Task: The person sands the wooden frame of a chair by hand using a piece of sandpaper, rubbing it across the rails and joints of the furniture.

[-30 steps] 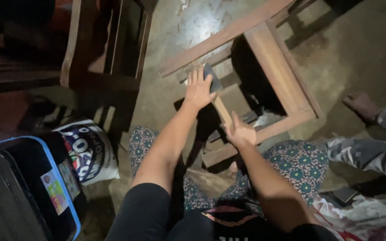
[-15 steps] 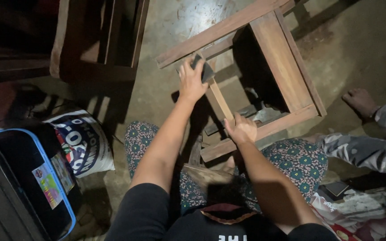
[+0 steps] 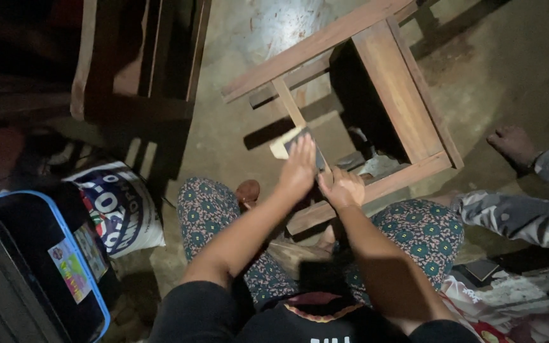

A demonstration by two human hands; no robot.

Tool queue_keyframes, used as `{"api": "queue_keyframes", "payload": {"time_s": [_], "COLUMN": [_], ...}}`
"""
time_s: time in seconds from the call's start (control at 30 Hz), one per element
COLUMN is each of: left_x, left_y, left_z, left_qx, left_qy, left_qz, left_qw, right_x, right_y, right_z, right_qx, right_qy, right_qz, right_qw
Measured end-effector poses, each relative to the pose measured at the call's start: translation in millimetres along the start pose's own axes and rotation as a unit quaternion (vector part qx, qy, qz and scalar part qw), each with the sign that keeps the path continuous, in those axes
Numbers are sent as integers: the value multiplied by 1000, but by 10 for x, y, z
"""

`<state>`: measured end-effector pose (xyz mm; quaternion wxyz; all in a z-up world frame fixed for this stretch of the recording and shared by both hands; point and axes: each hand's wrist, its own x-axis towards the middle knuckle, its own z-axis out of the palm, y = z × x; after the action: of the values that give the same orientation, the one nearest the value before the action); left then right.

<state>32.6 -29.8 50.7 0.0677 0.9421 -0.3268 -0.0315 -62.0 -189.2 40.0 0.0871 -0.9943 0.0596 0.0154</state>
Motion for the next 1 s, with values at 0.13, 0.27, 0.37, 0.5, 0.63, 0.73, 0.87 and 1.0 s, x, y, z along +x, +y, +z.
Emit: {"api": "queue_keyframes", "payload": {"time_s": [0.13,0.27,0.37,0.5,0.63,0.73,0.87,1.0], "left_x": [387,1083,603,-31,293,864,724,-104], "left_y": [-254,-891,-409,308,-185,-568,-376,264], "left_z": [178,973,159,94,660,407,-238,164], "left_qx": [-40,-44,-100,-55,-47,-45,-150,-61], "left_qy": [13,58,33,-1,30,-37,-117,-70], "left_qz": [-80,-147,-153,-112,-86,-180,-213,-118], "left_qw": [996,986,983,992,995,982,958,989], "right_x": [-12,33,-53,-20,11,-1,-10,38], "right_y": [23,-33,-40,-21,-34,-44,-56,-9], "right_z": [61,-151,-87,-52,-132,-204,-116,-39], "right_qx": [-11,-6,12,6,2,-12,-31,0], "right_qy": [31,22,7,-21,-15,37,-1,-227], "right_qz": [-12,-20,-14,-1,-11,-30,-12,48], "right_qw": [999,1000,1000,1000,1000,999,999,973]}}
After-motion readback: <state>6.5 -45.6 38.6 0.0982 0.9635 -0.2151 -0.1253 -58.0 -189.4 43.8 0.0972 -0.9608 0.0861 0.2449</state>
